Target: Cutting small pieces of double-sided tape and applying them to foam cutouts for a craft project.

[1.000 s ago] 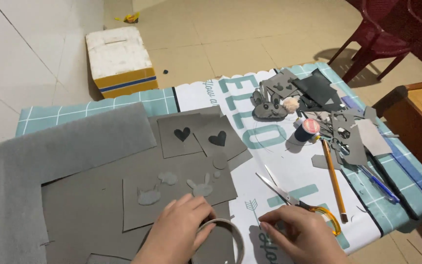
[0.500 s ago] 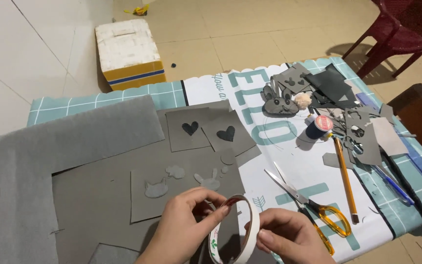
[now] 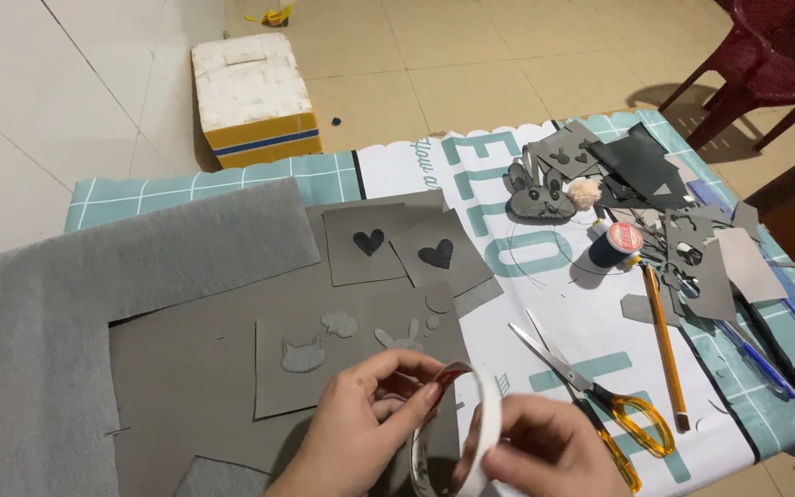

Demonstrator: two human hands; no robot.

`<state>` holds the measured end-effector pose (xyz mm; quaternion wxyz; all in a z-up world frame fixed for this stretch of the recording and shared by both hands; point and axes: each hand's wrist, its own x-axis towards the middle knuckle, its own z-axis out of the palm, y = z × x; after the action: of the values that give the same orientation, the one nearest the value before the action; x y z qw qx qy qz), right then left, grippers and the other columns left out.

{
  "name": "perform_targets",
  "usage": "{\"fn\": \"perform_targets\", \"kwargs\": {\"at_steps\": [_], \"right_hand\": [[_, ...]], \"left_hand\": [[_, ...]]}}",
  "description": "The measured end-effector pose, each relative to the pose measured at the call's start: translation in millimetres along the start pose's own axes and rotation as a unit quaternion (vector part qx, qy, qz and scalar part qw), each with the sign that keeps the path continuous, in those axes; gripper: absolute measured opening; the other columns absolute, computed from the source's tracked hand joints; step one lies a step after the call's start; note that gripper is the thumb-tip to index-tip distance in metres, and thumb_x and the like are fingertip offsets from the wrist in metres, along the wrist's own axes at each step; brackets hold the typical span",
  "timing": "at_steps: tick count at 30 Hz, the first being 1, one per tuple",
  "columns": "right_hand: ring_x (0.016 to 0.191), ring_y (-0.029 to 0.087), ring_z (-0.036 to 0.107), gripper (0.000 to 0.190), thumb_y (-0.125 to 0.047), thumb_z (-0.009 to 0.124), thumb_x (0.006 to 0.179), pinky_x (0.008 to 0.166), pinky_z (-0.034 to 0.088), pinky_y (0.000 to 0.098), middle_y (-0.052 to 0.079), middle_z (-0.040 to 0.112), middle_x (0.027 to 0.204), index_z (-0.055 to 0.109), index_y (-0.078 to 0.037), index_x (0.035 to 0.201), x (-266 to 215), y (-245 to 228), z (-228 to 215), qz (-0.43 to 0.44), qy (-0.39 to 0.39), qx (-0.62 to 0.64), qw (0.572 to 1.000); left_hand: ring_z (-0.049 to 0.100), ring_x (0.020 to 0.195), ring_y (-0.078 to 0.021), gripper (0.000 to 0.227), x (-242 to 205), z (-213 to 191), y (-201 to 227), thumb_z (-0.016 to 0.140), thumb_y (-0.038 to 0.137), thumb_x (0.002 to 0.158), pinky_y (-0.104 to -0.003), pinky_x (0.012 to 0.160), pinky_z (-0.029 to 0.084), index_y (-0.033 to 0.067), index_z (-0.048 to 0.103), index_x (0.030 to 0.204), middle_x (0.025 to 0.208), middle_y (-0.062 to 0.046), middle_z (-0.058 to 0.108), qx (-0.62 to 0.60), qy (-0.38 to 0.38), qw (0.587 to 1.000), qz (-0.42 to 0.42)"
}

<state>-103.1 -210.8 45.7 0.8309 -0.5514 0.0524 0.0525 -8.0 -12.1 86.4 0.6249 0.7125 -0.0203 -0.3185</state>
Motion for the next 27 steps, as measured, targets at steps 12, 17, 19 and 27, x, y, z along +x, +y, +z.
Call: {"fn": "perform_targets", "kwargs": {"at_steps": [12,17,19,27], "right_hand": [[0.091,0.017,0.079,0.013,-0.011,0.077,0.088,0.078,0.06,0.0294,0.0,0.085,0.097,0.086,-0.017,0.095,6,-19,27,-0.131,-0.114,-0.365,0.915],[0.088,0.016,0.077,0.012,-0.011,0.079,0.087,0.075,0.059,0.0272,0.001,0.084,0.097,0.086,-0.017,0.095,6,-21,29,-0.158,-0.114,-0.376,0.906],[0.085,0.016,0.076,0.015,-0.009,0.08,0.085,0.072,0.057,0.0278,0.0,0.085,0.097,0.086,-0.018,0.096,11,-8,13,-0.154,-0.109,-0.376,0.907],[0.077,0.028,0.067,0.018,-0.013,0.076,0.092,0.072,0.049,0.0361,0.016,0.07,0.084,0.074,0.005,0.095,3,-14,15,-0.14,-0.068,-0.1,0.983]], "left_hand": [[0.079,0.094,-0.0218,0.015,-6,-5,-7,0.076,-0.005,0.086,-0.031,0.085,0.067,0.0085,0.077,0.091,0.097,-0.007,0.076,0.03,0.114,0.866,0.485],[0.079,0.095,-0.0202,0.015,-4,-7,-9,0.075,-0.004,0.087,-0.032,0.088,0.067,0.0102,0.076,0.092,0.098,-0.006,0.077,0.044,0.126,0.865,0.484],[0.079,0.095,-0.0205,0.016,-4,-7,-9,0.075,-0.005,0.087,-0.031,0.088,0.067,0.0106,0.076,0.093,0.098,-0.005,0.077,0.045,0.127,0.865,0.483],[0.072,0.089,-0.0248,0.014,-12,-9,-6,0.067,0.004,0.096,-0.036,0.079,0.061,0.0114,0.076,0.104,0.102,-0.011,0.07,0.114,0.099,0.815,0.56]]}}
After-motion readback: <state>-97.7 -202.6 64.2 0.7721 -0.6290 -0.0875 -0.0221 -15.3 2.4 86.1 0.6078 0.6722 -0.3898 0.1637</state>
